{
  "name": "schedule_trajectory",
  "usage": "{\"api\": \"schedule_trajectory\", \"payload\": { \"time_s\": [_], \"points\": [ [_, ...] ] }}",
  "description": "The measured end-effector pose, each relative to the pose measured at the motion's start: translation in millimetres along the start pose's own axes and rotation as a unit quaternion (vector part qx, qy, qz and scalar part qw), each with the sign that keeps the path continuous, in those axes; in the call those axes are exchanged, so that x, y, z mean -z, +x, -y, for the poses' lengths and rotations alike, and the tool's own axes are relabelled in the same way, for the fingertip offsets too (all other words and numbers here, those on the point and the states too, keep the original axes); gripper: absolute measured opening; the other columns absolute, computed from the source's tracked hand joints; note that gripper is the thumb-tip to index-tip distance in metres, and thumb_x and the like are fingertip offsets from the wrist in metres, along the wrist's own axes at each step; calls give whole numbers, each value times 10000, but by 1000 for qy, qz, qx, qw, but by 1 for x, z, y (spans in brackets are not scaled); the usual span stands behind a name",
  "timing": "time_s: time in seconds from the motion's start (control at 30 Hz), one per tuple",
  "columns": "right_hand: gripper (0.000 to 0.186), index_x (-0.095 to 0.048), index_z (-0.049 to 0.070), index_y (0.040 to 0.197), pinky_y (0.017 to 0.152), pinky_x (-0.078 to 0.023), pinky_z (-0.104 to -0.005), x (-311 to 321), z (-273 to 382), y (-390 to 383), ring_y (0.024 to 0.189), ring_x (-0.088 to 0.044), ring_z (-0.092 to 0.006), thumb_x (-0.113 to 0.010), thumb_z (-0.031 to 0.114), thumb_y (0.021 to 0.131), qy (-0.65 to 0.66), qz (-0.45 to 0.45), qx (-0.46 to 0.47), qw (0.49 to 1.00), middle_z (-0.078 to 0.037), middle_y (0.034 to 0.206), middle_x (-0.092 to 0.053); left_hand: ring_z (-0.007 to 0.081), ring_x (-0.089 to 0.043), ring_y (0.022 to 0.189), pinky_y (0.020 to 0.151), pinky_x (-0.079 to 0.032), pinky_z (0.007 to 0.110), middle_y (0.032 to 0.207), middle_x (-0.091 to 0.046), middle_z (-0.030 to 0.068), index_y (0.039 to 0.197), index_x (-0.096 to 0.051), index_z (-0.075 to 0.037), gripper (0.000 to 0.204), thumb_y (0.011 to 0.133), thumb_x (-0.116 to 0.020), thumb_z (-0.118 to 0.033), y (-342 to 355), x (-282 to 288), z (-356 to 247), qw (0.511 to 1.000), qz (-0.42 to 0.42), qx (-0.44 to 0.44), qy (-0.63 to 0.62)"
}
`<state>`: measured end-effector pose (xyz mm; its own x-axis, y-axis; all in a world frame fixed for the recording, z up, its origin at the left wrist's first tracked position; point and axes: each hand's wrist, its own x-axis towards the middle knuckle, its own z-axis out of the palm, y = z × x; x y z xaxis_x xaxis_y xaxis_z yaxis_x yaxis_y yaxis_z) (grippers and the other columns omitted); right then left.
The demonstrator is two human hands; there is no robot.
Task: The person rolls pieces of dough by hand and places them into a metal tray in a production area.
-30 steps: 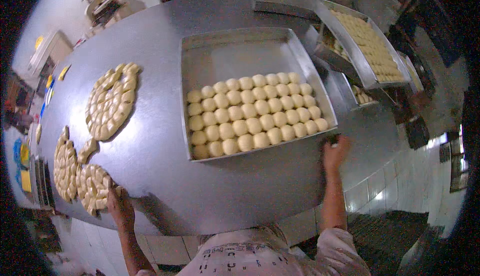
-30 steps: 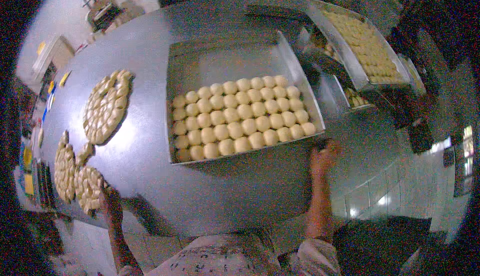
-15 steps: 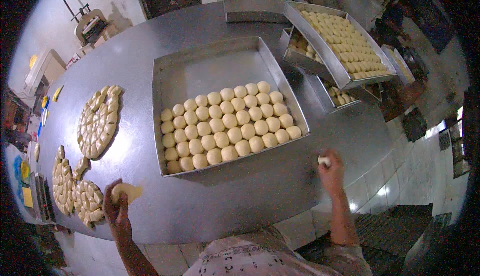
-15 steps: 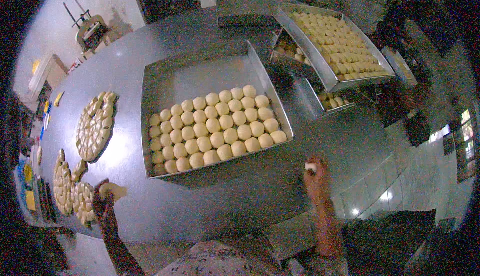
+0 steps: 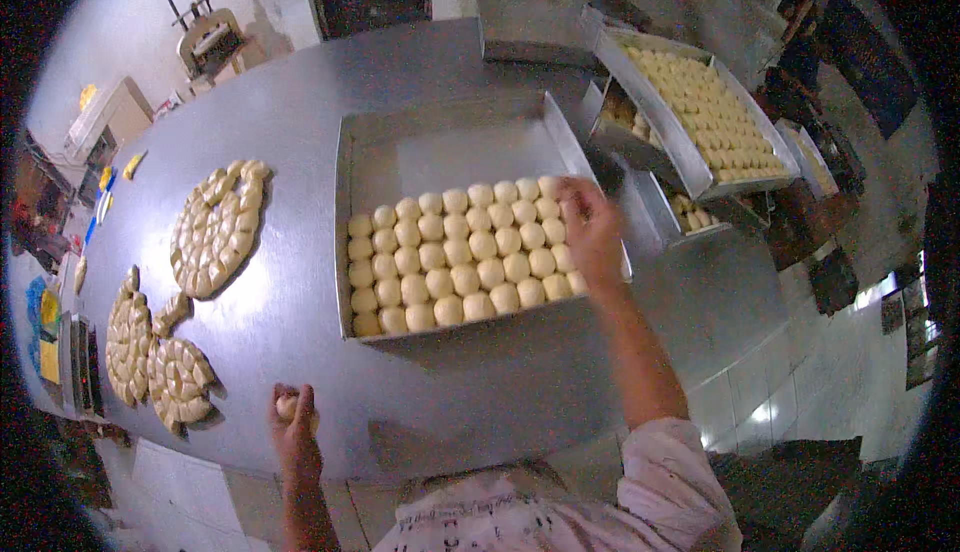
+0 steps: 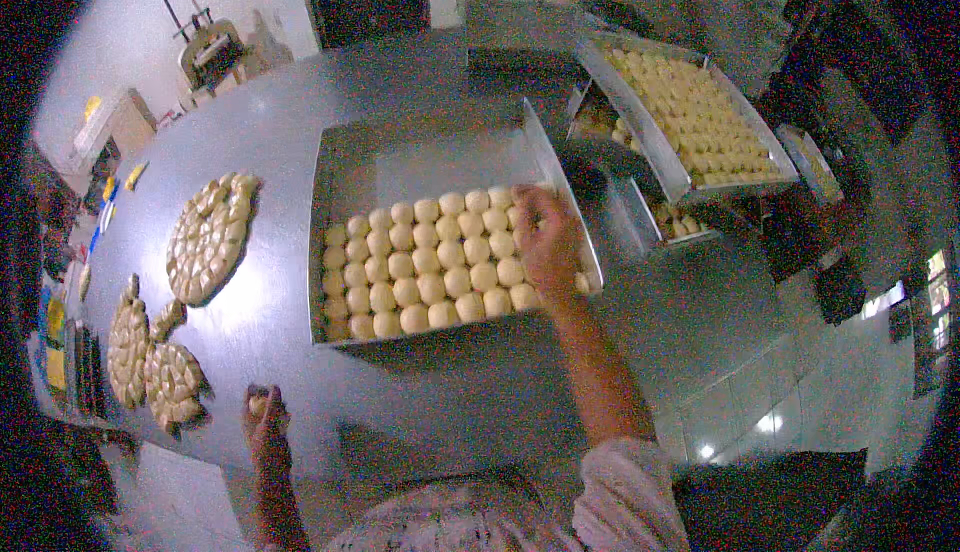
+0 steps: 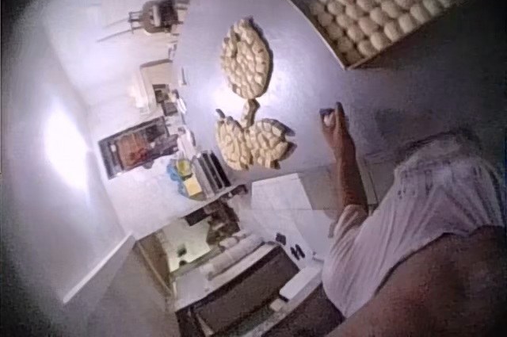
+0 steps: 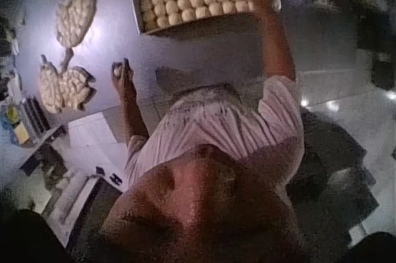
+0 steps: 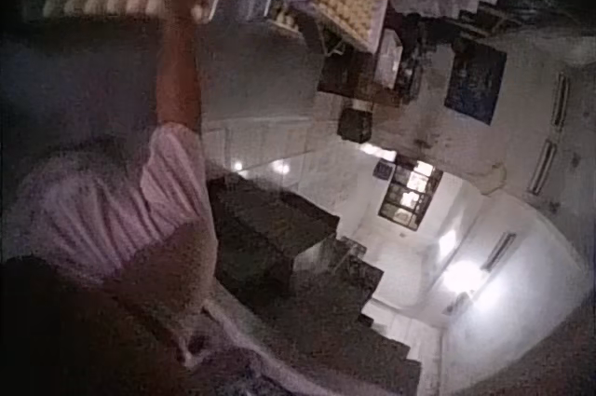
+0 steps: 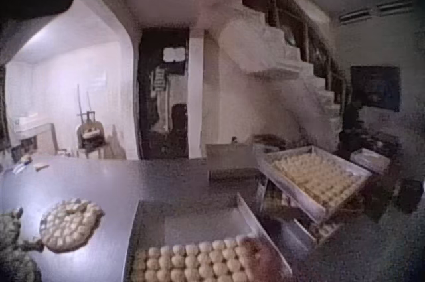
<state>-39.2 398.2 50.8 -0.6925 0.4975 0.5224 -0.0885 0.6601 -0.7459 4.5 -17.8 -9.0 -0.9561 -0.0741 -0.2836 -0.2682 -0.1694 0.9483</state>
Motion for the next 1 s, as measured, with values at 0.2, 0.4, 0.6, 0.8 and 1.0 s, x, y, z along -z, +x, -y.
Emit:
{"api": "schedule_trajectory", "payload": {
  "time_s": [0.2, 0.4, 0.6, 0.8, 1.0],
  "points": [
    [392, -471, 60, 1186, 994, -290, -376, -69, 96, -176, 1141, -418, -266, -532, 218, 833, 219, 405, 84, 884, -110, 1216, -465, 211, -479, 1035, 840, -400, 350, 1151, -486, 69, 1223, -402, -74, 388, 895, -454, -274, -28, -51, -5, 914, 385, 125, 11],
    [331, -526, 52, 1124, 955, -289, -411, 28, 31, -248, 1058, -460, -295, -367, 240, 904, -213, 229, -28, 949, -131, 1151, -518, 280, -493, 1027, 881, -383, 363, 1163, -487, 131, 1121, -531, -68, 315, 815, -560, -139, 15, 94, -21, 937, 126, -60, 320],
    [409, -434, 9, 1200, 961, -255, -451, -5, -46, -192, 1141, -377, -324, -454, 257, 874, -502, -17, -86, 860, -196, 1215, -442, 322, -437, 1024, 869, -376, 379, 1072, -508, 126, 1135, -525, -86, 408, 741, -624, -128, 54, 185, -26, 652, -328, -311, 608],
    [445, -435, -33, 1124, 878, -337, -474, 48, -32, -248, 1060, -427, -350, -552, 278, 827, -374, 168, -160, 898, -218, 1128, -464, 251, -493, 959, 838, -368, 391, 998, -546, 57, 1157, -517, -136, 473, 698, -622, -89, 69, 232, -21, 648, -232, -282, 668],
    [408, -461, -24, 1098, 831, -381, -412, 22, -101, -187, 950, -490, -346, -567, 256, 820, -497, -20, 5, 868, -206, 1047, -509, 245, -534, 837, 744, -372, 363, 872, -564, 58, 1037, -549, -131, 349, 691, -566, -98, 80, 221, -32, 605, -240, -231, 723]
  ]
}}
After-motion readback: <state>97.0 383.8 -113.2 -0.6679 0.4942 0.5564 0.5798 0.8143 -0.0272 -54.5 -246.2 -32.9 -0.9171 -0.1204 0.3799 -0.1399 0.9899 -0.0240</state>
